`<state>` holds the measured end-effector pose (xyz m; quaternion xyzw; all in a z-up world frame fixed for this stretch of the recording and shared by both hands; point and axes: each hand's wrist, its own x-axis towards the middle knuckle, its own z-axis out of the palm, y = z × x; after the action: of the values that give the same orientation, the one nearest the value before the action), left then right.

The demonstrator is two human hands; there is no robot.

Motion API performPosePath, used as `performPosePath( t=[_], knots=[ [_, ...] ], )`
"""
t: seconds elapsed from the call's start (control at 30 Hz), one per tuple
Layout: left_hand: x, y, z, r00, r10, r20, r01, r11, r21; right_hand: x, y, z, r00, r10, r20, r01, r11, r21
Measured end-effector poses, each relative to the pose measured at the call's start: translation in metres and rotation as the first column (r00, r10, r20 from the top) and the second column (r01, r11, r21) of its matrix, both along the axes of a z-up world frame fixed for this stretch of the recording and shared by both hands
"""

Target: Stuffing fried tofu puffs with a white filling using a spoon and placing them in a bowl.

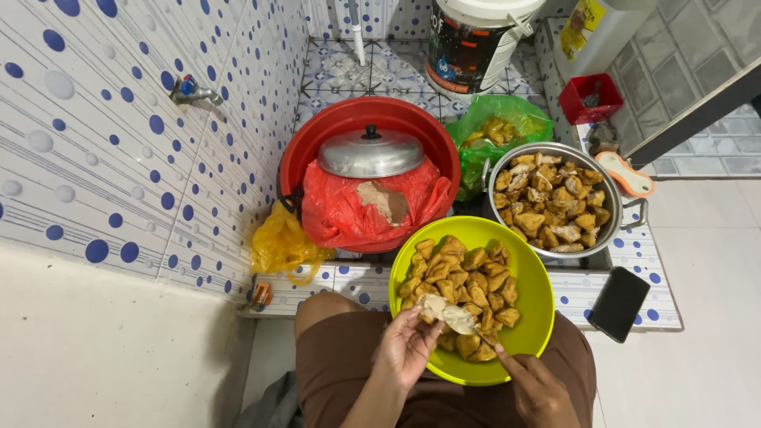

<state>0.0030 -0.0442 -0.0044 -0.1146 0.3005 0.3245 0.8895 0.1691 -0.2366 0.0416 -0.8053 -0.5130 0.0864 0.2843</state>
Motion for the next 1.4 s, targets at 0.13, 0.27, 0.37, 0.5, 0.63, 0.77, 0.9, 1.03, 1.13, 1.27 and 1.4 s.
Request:
performPosePath(
  t=[0.13,0.27,0.37,0.5,0.63,0.77,0.9,1.03,1.13,1.27,1.4],
  knots=[
    [0.0,0.017,0.017,0.996,0.06,-0.071,-0.051,0.992,0.113,0.016,-0.005,0.011,0.985,-0.081,-0.155,0.083,0.997,0.006],
    [0.002,0.014,0.011,0.999,-0.044,-0.024,0.05,0.939,0.34,0.029,-0.003,0.014,0.7,-0.25,-0.669,0.304,0.952,-0.038],
    [0.003,0.01,0.01,0.996,-0.087,0.008,0.077,0.912,0.403,0.034,0.002,0.021,0.631,-0.284,-0.722,0.262,0.954,-0.147],
    [0.003,0.005,0.002,0.986,-0.167,0.007,0.142,0.857,0.495,0.031,0.007,0.034,0.619,-0.306,-0.724,0.175,0.952,-0.253],
    [0.003,0.003,-0.007,0.974,-0.219,-0.051,0.213,0.823,0.527,0.032,0.006,0.03,0.614,-0.296,-0.732,0.121,0.952,-0.283],
    [0.001,0.002,-0.006,0.965,-0.221,-0.144,0.264,0.804,0.533,0.04,0.002,0.029,0.537,-0.285,-0.794,0.07,0.953,-0.295],
    [0.004,0.007,-0.01,0.982,-0.17,-0.077,0.186,0.84,0.51,0.048,0.01,0.071,0.747,-0.398,-0.533,-0.046,0.769,-0.638],
    [0.007,0.009,-0.027,0.991,-0.114,-0.063,0.131,0.87,0.475,0.044,0.011,0.092,0.671,-0.453,-0.586,0.064,0.824,-0.563],
    [0.007,0.004,-0.02,0.975,-0.221,-0.035,0.207,0.831,0.516,0.04,0.018,0.096,0.724,-0.343,-0.599,0.077,0.902,-0.424],
    [0.007,0.0,-0.021,0.943,-0.331,-0.037,0.304,0.813,0.497,0.033,0.031,0.104,0.869,-0.294,-0.399,0.085,0.881,-0.465],
    [0.005,0.004,-0.019,0.906,-0.417,-0.072,0.403,0.799,0.446,0.031,0.024,0.09,0.998,-0.059,-0.028,0.052,0.976,-0.212]
  ],
)
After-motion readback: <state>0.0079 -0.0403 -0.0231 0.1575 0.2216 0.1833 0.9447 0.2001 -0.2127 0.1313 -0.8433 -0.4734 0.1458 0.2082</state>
